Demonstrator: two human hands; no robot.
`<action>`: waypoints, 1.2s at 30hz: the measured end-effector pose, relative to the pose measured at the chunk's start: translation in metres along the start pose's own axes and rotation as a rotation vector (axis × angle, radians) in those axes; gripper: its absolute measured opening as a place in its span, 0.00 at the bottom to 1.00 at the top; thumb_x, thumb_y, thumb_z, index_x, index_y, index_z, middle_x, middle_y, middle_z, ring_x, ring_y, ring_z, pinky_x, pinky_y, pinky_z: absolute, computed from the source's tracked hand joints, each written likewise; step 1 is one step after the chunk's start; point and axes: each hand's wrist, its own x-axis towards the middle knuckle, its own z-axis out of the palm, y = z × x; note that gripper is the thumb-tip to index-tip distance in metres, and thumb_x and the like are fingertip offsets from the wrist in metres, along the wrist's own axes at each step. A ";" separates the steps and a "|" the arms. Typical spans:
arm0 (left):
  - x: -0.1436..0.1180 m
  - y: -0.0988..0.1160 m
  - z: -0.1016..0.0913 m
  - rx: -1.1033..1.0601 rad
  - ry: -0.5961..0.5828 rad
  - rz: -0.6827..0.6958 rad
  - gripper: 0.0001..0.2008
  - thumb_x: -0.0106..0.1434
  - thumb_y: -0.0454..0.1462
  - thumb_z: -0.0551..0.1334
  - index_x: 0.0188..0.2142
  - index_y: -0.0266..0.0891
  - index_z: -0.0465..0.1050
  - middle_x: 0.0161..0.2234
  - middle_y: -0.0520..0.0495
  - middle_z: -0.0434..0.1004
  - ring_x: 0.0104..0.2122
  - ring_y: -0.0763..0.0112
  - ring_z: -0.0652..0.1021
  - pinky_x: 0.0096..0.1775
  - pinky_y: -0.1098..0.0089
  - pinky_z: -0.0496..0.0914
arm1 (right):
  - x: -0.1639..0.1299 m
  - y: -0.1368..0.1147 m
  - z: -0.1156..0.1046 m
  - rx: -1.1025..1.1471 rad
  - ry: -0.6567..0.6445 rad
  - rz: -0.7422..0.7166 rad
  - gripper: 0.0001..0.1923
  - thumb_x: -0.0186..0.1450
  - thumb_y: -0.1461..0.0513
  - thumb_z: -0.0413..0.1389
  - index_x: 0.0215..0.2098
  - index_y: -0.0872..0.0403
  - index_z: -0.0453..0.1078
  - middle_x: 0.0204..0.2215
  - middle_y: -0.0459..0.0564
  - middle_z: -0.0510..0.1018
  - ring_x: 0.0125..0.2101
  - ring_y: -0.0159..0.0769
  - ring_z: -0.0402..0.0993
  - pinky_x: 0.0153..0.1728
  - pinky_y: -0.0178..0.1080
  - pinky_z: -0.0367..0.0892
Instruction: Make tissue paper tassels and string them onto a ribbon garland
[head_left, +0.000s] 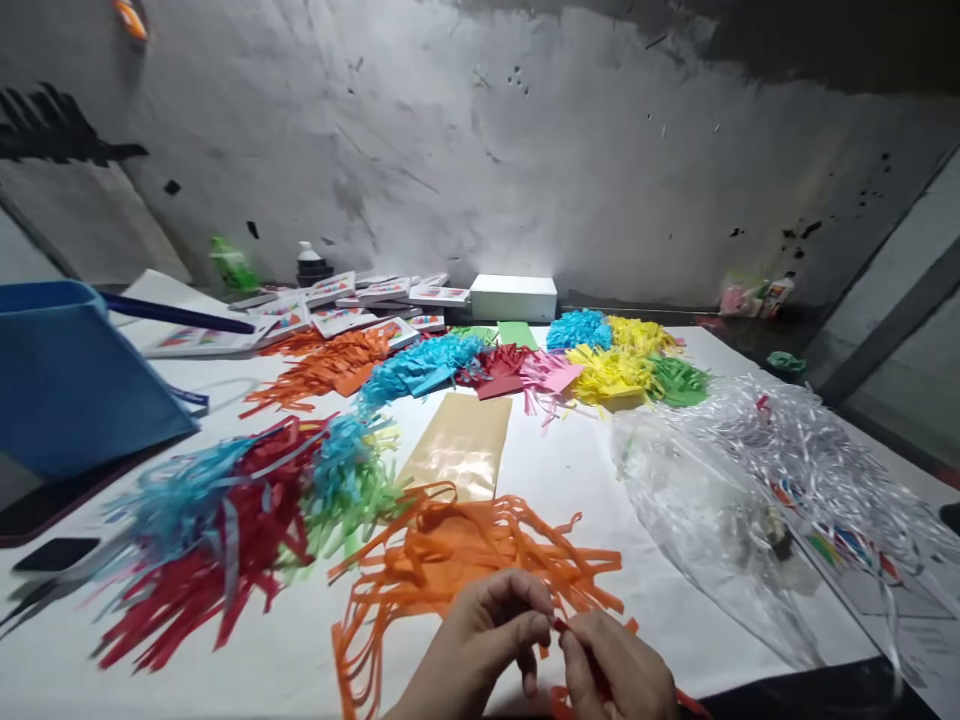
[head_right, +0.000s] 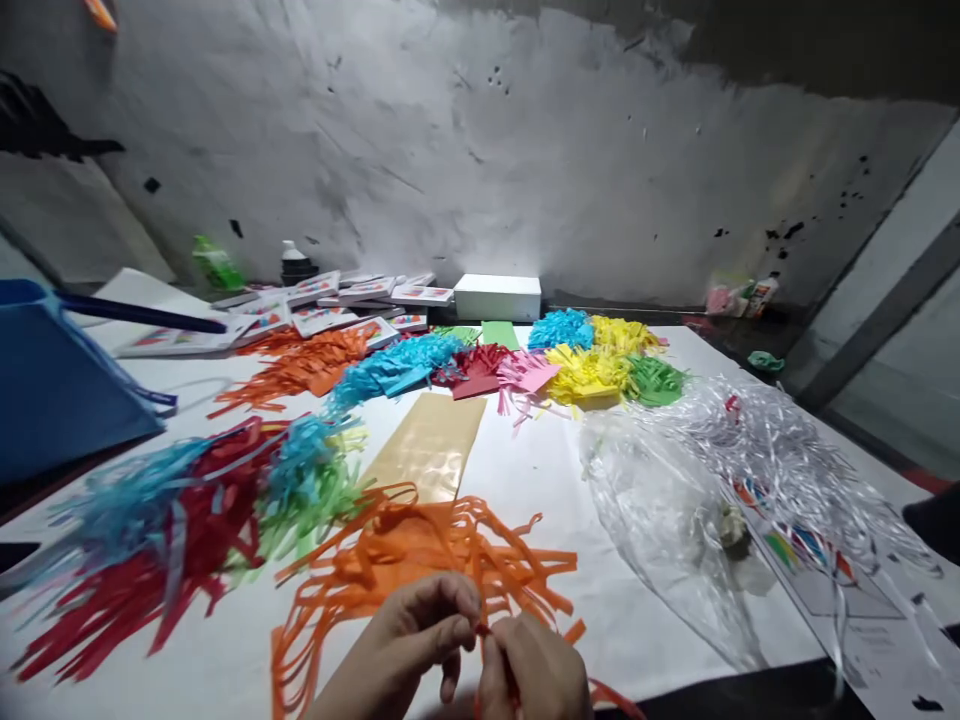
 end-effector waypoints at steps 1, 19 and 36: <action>-0.004 0.001 -0.004 0.026 0.002 0.010 0.16 0.53 0.45 0.75 0.30 0.34 0.77 0.27 0.50 0.71 0.23 0.76 0.71 0.22 0.76 0.70 | 0.000 -0.002 0.001 -0.011 -0.028 -0.015 0.11 0.69 0.68 0.48 0.32 0.52 0.69 0.19 0.42 0.70 0.18 0.28 0.68 0.21 0.31 0.60; -0.042 0.012 -0.024 0.136 -0.012 -0.038 0.21 0.59 0.52 0.68 0.33 0.37 0.69 0.25 0.54 0.67 0.20 0.77 0.71 0.23 0.76 0.67 | 0.004 -0.025 0.000 0.002 -0.284 -0.078 0.11 0.69 0.67 0.48 0.29 0.51 0.64 0.18 0.39 0.66 0.17 0.24 0.64 0.20 0.29 0.57; -0.043 -0.007 -0.029 0.337 -0.060 0.080 0.22 0.65 0.56 0.58 0.32 0.40 0.64 0.21 0.56 0.63 0.17 0.77 0.66 0.20 0.77 0.59 | 0.005 -0.030 -0.001 -0.162 -0.244 -0.201 0.14 0.66 0.70 0.47 0.24 0.52 0.62 0.16 0.40 0.65 0.17 0.26 0.63 0.21 0.34 0.54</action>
